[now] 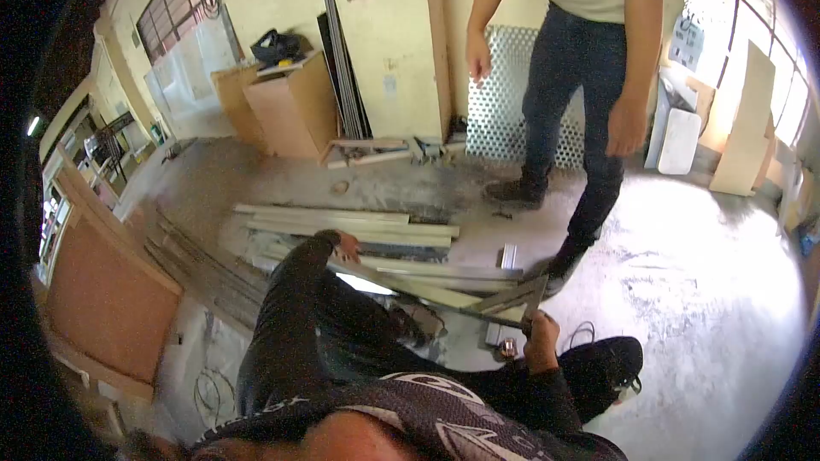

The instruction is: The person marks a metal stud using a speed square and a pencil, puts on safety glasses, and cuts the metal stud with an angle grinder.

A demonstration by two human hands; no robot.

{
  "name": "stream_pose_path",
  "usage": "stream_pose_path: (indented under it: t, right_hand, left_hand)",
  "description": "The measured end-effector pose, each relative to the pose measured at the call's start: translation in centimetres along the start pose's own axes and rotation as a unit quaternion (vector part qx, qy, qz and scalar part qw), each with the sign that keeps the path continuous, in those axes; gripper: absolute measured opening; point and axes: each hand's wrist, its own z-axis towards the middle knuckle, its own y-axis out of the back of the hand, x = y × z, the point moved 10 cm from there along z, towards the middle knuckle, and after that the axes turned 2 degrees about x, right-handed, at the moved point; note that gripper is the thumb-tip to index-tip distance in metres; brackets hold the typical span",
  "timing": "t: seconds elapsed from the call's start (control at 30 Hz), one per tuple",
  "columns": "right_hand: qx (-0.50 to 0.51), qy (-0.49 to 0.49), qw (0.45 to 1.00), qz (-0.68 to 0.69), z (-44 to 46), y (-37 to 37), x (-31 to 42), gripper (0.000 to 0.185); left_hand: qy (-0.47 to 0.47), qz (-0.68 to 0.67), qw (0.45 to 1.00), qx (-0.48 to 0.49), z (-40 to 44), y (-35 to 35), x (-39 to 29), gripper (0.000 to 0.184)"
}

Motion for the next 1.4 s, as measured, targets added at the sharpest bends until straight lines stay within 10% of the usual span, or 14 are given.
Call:
stream_pose_path:
  t: [0.33,0.47,0.73,1.4]
  right_hand:
    - [0.024,-0.028,0.999,0.004,-1.9,-0.6,1.1,0.023]
    - [0.052,-0.001,0.999,0.009,-1.8,-1.0,0.9,0.031]
    - [-0.1,-0.165,0.976,0.097,-2.3,-1.6,2.1,0.034]
    - [-0.198,-0.249,0.924,0.212,-2.4,0.9,-0.4,0.044]
  left_hand:
    - [-0.087,0.067,0.994,-0.005,6.0,1.2,1.2,0.063]
    - [-0.19,0.201,0.944,-0.18,-3.9,1.2,-14.5,0.069]
    - [-0.428,0.114,0.884,-0.15,-5.0,-8.9,-32.7,0.097]
    - [-0.427,-0.067,0.897,-0.089,1.8,-12.2,-38.3,0.077]
